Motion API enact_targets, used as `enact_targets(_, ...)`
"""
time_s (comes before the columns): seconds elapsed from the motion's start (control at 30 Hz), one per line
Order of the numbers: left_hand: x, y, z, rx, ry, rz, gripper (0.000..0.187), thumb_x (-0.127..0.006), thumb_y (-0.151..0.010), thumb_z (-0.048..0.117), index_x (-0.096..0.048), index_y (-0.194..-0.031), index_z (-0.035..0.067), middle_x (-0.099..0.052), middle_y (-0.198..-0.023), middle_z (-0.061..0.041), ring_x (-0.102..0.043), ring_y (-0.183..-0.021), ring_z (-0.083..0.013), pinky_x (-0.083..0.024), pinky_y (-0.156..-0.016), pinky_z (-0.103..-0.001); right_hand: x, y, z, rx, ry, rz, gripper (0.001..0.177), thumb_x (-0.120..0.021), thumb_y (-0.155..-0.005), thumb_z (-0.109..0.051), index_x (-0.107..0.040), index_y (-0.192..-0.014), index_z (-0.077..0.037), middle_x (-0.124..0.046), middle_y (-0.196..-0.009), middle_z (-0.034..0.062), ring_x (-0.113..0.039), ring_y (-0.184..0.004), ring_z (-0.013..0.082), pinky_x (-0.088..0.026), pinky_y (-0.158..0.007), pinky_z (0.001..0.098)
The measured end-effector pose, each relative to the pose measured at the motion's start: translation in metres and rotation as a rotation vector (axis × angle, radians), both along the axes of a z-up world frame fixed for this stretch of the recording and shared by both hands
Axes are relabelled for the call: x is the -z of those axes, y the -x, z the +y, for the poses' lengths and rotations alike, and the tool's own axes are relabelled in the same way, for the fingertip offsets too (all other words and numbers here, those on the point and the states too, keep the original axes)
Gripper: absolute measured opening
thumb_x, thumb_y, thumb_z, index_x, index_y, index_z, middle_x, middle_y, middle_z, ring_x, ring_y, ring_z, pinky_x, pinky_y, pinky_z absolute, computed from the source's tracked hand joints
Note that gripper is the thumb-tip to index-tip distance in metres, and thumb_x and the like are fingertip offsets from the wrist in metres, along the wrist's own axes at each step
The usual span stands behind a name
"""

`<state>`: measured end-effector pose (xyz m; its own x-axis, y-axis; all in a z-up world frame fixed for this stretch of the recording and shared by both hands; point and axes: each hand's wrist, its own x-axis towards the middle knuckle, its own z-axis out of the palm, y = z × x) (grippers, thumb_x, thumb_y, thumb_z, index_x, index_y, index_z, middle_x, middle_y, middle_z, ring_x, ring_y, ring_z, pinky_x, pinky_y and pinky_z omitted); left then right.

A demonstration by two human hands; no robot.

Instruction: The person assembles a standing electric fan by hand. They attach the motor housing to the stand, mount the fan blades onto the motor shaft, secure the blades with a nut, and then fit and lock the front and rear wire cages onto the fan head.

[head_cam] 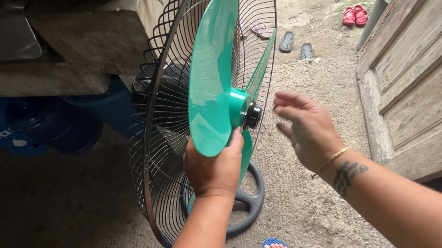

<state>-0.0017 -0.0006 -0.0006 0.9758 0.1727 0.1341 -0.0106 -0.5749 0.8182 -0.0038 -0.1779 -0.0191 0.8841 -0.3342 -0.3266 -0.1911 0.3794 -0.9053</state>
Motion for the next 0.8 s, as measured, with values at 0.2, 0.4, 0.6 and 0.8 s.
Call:
enact_targets(0.2,-0.001,0.001,-0.001,0.010,-0.017,0.043,0.033,-0.080,-0.076,0.038,-0.074,-0.093,0.010,-0.076,-0.091,-0.014,-0.074,-0.086,-0.0368,-0.059,-0.077,-0.047,0.007,0.004,-0.002,-0.150,0.151,-0.317,0.032,-0.063,-0.096,0.000,-0.067,-0.126,0.009,-0.072,-0.113,0.0154,-0.065,-0.103,0.0163,-0.052,-0.095,0.0278)
enact_targets(0.4,0.000,0.000,-0.001,0.003,-0.034,0.020,0.033,-0.081,-0.075,0.037,-0.075,-0.092,0.010,-0.075,-0.091,-0.015,-0.073,-0.085,-0.0377,-0.058,-0.076,-0.048,0.004,-0.004,-0.006,-0.129,0.225,-0.141,0.071,-0.056,-0.080,0.011,-0.044,-0.148,-0.004,-0.074,-0.119,0.0083,-0.061,-0.096,0.0164,-0.051,-0.083,0.0276)
enact_targets(0.6,0.000,0.000,-0.001,0.006,-0.037,0.033,0.033,-0.081,-0.076,0.037,-0.075,-0.094,0.011,-0.075,-0.092,-0.014,-0.073,-0.086,-0.0373,-0.059,-0.078,-0.047,-0.007,-0.005,-0.005,-0.105,0.151,-0.275,0.079,-0.045,-0.075,0.016,-0.034,-0.151,0.000,-0.069,-0.110,0.0207,-0.067,-0.098,0.0204,-0.052,-0.094,0.0327)
enact_targets(0.8,0.000,0.001,-0.001,-0.002,-0.008,0.074,0.034,-0.081,-0.075,0.037,-0.074,-0.096,0.010,-0.075,-0.093,-0.014,-0.073,-0.087,-0.0369,-0.059,-0.078,-0.047,-0.004,-0.002,-0.001,-0.117,0.136,-0.307,0.078,-0.042,-0.073,0.019,-0.037,-0.149,-0.002,-0.065,-0.102,0.0266,-0.069,-0.094,0.0168,-0.053,-0.089,0.0281)
